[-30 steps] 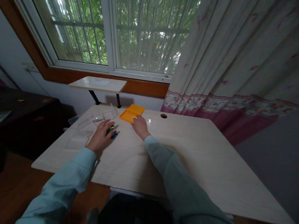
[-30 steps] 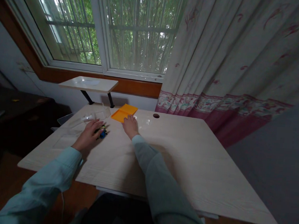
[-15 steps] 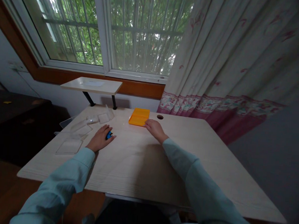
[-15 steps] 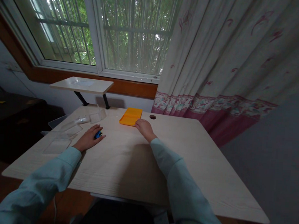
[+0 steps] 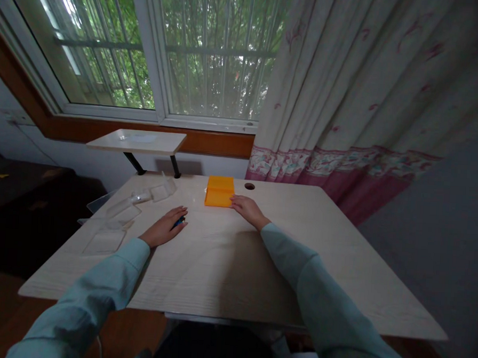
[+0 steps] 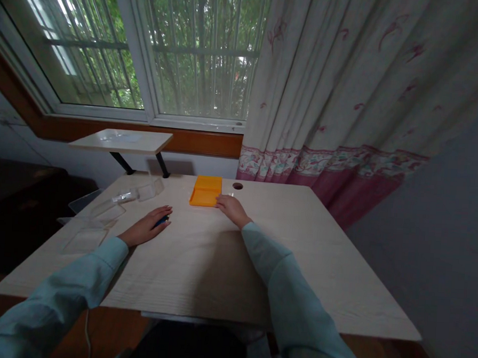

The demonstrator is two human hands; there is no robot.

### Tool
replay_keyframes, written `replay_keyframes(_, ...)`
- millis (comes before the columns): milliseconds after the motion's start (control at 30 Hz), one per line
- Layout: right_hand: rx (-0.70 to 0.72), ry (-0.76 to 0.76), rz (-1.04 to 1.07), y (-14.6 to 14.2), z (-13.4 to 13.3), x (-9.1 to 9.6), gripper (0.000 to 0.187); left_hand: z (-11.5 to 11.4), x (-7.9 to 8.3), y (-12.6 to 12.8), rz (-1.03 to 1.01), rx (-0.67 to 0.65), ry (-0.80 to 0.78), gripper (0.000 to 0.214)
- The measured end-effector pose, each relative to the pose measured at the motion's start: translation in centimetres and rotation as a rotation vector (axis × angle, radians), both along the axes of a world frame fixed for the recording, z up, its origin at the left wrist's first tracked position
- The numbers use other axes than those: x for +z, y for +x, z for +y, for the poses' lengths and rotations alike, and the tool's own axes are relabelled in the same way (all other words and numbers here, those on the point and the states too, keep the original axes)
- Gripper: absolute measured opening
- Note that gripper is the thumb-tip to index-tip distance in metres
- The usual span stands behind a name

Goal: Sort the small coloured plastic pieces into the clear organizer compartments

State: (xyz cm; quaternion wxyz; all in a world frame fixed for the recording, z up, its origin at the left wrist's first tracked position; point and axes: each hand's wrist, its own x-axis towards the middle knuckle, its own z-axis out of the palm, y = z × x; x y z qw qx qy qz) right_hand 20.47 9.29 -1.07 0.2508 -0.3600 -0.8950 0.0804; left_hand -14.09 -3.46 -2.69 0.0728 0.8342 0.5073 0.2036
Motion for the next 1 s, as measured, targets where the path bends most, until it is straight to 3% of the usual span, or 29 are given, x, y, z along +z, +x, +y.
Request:
replay_keyframes(267, 0.01, -0.022, 0.073, 3.5, -0.4, -0.2, 0.021, -0.2, 0.6, 5.0, -0.018, -0.248, -0.047, 0.049)
replay_keyframes(500, -0.146, 0.014, 0.048, 8.6, -2.7, -0.9, 0.019, -0.5, 0.9, 12.3, -0.075, -0.429, -0.059, 0.047)
replay_keyframes(733, -0.267, 0.037, 0.054, 11.4, -4.5, -1.2, 0.02, -0.6, 1.1, 18.4, -0.137, -0.554, -0.073, 0.045)
replay_keyframes(867, -0.238, 0.006, 0.148, 12.2, -4.8, -1.2, 0.019, -0.7, 1.2, 20.1, -0.144, -0.529, -0.07, 0.039)
replay_keyframes(1000, -0.199, -0.036, 0.177, 12.6, -4.5, -1.7, 0.017, -0.7, 1.1, 20.1, -0.151, -0.513, -0.06, 0.041)
